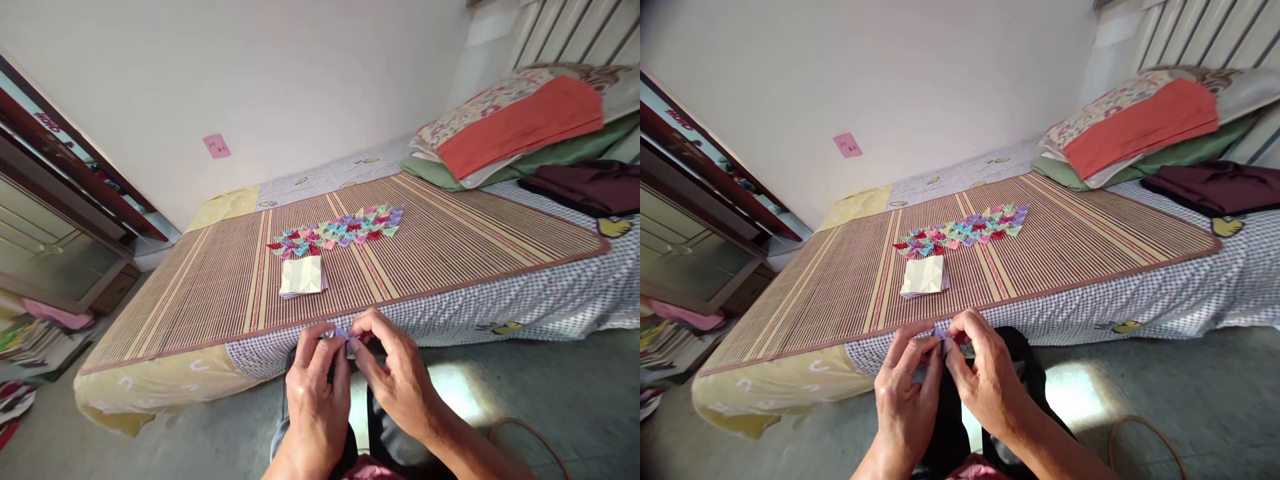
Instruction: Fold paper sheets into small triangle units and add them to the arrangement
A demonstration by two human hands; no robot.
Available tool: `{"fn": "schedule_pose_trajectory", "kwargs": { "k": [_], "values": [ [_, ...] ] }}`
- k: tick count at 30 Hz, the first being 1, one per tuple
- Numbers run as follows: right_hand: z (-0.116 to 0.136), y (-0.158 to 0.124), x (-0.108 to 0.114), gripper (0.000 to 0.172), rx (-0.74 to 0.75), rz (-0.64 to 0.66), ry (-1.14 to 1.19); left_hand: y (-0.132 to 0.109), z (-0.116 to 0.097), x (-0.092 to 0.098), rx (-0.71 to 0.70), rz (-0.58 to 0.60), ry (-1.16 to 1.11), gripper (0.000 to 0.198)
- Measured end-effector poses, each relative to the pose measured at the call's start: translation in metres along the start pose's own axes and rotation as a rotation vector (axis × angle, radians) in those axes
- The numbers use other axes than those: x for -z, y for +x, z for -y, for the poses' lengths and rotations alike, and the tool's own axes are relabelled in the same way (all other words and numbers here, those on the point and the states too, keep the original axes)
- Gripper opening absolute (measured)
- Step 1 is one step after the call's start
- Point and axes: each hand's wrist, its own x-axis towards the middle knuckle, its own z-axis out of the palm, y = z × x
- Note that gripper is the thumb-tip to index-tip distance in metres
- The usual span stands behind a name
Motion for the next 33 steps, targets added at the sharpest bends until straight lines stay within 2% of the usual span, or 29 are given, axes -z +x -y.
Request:
{"fn": "schedule_pose_trajectory", "kwargs": {
  "k": [3,10,16,26,30,33],
  "values": [
    [0.001,-0.001,0.000,0.014,-0.015,-0.009,0.026,-0.001,0.001,0.001,-0.051,0.001,0.050,0.027],
    [0.000,-0.002,-0.001,0.018,-0.044,-0.043,0.038,-0.002,0.002,-0.001,-0.039,-0.024,0.085,0.024],
    [0.005,0.005,-0.004,0.021,-0.086,-0.070,0.053,0.001,-0.006,0.002,-0.097,-0.006,0.127,0.028],
    [0.012,0.009,-0.011,0.025,-0.145,-0.068,0.128,0.001,-0.008,0.005,-0.118,-0.042,0.064,0.037],
    [0.011,0.010,-0.014,0.026,-0.230,-0.058,0.232,0.002,-0.008,0.004,-0.127,-0.072,0.042,0.037],
    [0.011,0.009,-0.017,0.026,-0.233,-0.070,0.311,0.002,-0.008,0.003,-0.092,-0.091,0.012,0.035]
  ]
}}
